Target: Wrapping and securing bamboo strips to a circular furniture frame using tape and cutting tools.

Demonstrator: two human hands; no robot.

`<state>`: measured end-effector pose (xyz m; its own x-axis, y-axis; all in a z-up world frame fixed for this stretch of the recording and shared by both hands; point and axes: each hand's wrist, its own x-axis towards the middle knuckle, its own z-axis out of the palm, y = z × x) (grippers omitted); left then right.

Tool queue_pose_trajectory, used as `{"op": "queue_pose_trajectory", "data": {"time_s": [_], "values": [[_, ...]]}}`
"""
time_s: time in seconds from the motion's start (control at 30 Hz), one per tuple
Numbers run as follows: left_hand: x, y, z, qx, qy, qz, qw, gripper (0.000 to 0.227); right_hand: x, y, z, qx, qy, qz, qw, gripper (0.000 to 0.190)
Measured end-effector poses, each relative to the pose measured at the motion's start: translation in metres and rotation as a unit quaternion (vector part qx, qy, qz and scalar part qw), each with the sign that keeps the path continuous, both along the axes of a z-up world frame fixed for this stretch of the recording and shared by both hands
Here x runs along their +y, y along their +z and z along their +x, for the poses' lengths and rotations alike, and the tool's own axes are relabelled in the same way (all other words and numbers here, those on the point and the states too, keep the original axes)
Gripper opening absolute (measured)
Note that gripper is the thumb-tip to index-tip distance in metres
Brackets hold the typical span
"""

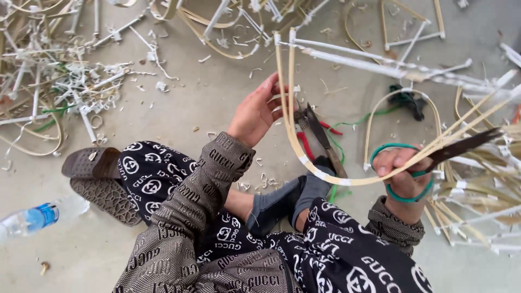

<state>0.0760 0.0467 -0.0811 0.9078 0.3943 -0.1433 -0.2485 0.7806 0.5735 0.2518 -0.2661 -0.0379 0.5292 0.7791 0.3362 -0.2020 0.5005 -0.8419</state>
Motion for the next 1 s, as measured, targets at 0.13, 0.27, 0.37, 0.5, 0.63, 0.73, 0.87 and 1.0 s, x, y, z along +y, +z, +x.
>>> {"op": "queue_pose_trajectory", "data": {"time_s": [0.13,0.27,0.37,0.5,0.63,0.73,0.87,1.0], "values": [[0.023,0.012,-0.007,0.000,0.029,-0.050,0.998,0.052,0.006,-0.024,0.003,-0.039,-0.042,-0.160,0.985,0.027],[0.028,0.034,-0.013,-0.035,0.023,-0.088,0.995,0.053,0.018,-0.036,0.000,-0.039,-0.081,-0.266,0.960,0.037],[0.026,0.030,-0.024,-0.109,0.019,-0.097,0.989,0.050,0.028,-0.037,-0.003,-0.021,-0.084,-0.275,0.958,0.040],[0.023,0.043,-0.037,-0.122,0.019,-0.080,0.989,0.047,0.045,-0.025,-0.010,0.000,-0.100,-0.278,0.955,0.039],[0.015,0.049,-0.049,-0.153,0.014,-0.033,0.988,0.040,0.043,-0.039,-0.009,-0.002,-0.111,-0.264,0.958,0.037],[0.011,0.052,-0.062,-0.144,0.012,0.010,0.989,0.032,0.045,-0.039,-0.011,-0.012,-0.111,-0.247,0.963,0.039],[0.005,0.080,-0.063,-0.040,0.001,0.155,0.987,0.030,0.058,-0.008,-0.019,-0.041,-0.072,-0.209,0.974,0.058],[-0.009,0.089,-0.051,-0.005,-0.008,0.179,0.984,0.026,0.064,0.009,-0.029,-0.073,0.029,-0.155,0.985,0.078]]}}
